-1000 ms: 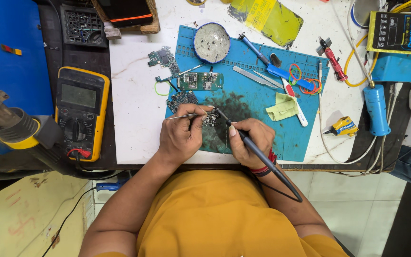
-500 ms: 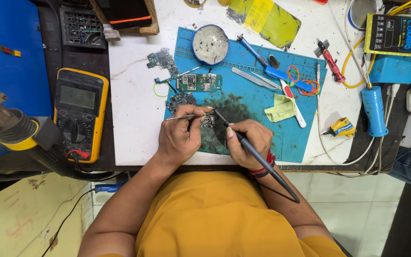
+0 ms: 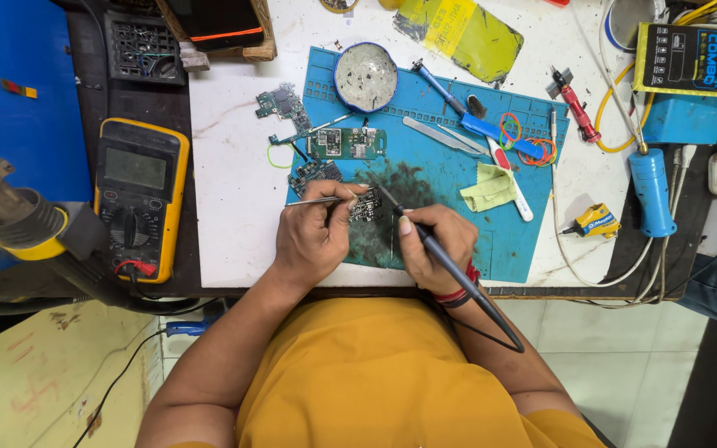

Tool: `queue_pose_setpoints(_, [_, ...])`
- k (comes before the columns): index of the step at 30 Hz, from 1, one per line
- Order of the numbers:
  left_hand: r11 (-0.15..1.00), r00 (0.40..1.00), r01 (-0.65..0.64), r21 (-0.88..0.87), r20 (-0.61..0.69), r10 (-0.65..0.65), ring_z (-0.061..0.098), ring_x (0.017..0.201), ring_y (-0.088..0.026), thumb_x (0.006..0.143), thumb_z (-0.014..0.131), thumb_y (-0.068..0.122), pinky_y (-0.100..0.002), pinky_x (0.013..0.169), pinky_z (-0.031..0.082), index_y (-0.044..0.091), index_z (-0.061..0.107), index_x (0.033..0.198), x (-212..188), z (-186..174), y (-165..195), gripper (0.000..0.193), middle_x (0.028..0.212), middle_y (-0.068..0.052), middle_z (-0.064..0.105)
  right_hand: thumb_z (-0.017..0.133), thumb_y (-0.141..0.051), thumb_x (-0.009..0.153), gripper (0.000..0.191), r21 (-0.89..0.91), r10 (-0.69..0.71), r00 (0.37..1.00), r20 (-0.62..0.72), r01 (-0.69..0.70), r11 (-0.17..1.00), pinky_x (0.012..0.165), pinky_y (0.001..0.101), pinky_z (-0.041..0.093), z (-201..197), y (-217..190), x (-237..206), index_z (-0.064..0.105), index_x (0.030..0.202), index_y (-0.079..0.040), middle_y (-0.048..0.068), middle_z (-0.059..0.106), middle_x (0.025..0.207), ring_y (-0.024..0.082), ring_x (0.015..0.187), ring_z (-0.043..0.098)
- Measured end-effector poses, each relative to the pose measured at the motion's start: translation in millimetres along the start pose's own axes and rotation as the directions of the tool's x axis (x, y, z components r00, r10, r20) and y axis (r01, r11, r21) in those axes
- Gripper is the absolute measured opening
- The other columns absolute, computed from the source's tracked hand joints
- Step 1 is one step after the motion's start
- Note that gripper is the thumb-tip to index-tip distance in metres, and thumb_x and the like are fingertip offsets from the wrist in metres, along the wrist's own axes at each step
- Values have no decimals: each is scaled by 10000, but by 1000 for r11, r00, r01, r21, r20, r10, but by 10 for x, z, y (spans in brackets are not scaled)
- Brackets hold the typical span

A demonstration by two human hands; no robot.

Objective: The person solders components on a disassembled phone motherboard at a repair bench, holding the board with one hand while applying a soldering iron and solder wire with the other. They reposition the board, use tweezers, and continue soldering different points on the board.

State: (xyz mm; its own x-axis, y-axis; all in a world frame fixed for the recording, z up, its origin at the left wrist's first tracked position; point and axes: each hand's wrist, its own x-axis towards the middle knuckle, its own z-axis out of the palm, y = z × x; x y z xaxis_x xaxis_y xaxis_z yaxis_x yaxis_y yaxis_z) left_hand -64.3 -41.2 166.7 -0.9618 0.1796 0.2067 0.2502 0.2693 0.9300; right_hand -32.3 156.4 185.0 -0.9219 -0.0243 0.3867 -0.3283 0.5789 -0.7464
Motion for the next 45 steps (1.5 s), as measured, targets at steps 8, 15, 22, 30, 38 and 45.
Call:
queue_pose_setpoints(8, [974, 992, 63, 220, -116, -38, 661, 652, -122, 1035, 678, 138, -290, 612, 519, 56, 660, 1188, 82, -308, 239, 175, 792, -20, 689, 720, -119, 981, 140, 41, 93, 994, -61, -90, 995, 574, 291, 423, -48, 0, -79, 652, 1031, -6, 69, 626, 734, 152, 589, 573])
queue_pose_setpoints(15, [622, 998, -58, 781, 28, 58, 632, 916, -289, 901, 786, 149, -424, 835, 470, 91, 739, 1197, 277, -662, 335, 305, 979, -90, 666, 714, -124, 998, 150, 86, 87, 991, -100, -78, 993, 599, 283, 427, -44, 16, -137, 657, 1074, -8, 49, 618, 737, 139, 623, 576])
queue_pose_setpoints(22, [713, 925, -379, 590, 252, 283, 616, 1089, -266, 921, 797, 276, -419, 918, 447, 76, 689, 1178, 195, -367, 385, 344, 1195, -104, 648, 746, -150, 985, 198, 80, 111, 985, -133, -101, 992, 596, 290, 440, -49, 36, -167, 660, 1080, 2, 77, 650, 782, 146, 639, 592])
queue_pose_setpoints(30, [650, 777, -604, 461, 524, 350, 592, 981, -231, 875, 763, 372, -371, 817, 439, 43, 710, 1203, 254, -354, 250, 468, 1122, -90, 653, 711, -57, 949, 82, 14, 20, 999, -27, -20, 1000, 601, 325, 470, -110, -37, -92, 652, 960, 0, 120, 684, 813, 236, 643, 645])
queue_pose_setpoints(38, [565, 739, -660, 495, 566, 366, 567, 904, -191, 910, 728, 336, -330, 718, 437, 16, 724, 1202, 305, -332, 151, 433, 1058, -36, 647, 702, -57, 942, 79, 32, -25, 999, 19, 24, 999, 619, 337, 494, -66, -26, 22, 647, 944, 0, 131, 698, 837, 261, 678, 671])
queue_pose_setpoints(45, [523, 714, -693, 496, 575, 400, 567, 898, -186, 934, 715, 332, -318, 705, 438, 5, 728, 1196, 354, -340, 145, 419, 1049, -33, 638, 702, -45, 932, 79, 36, -15, 999, 32, 14, 999, 606, 335, 492, -57, 2, 54, 640, 942, 2, 133, 694, 826, 257, 659, 667])
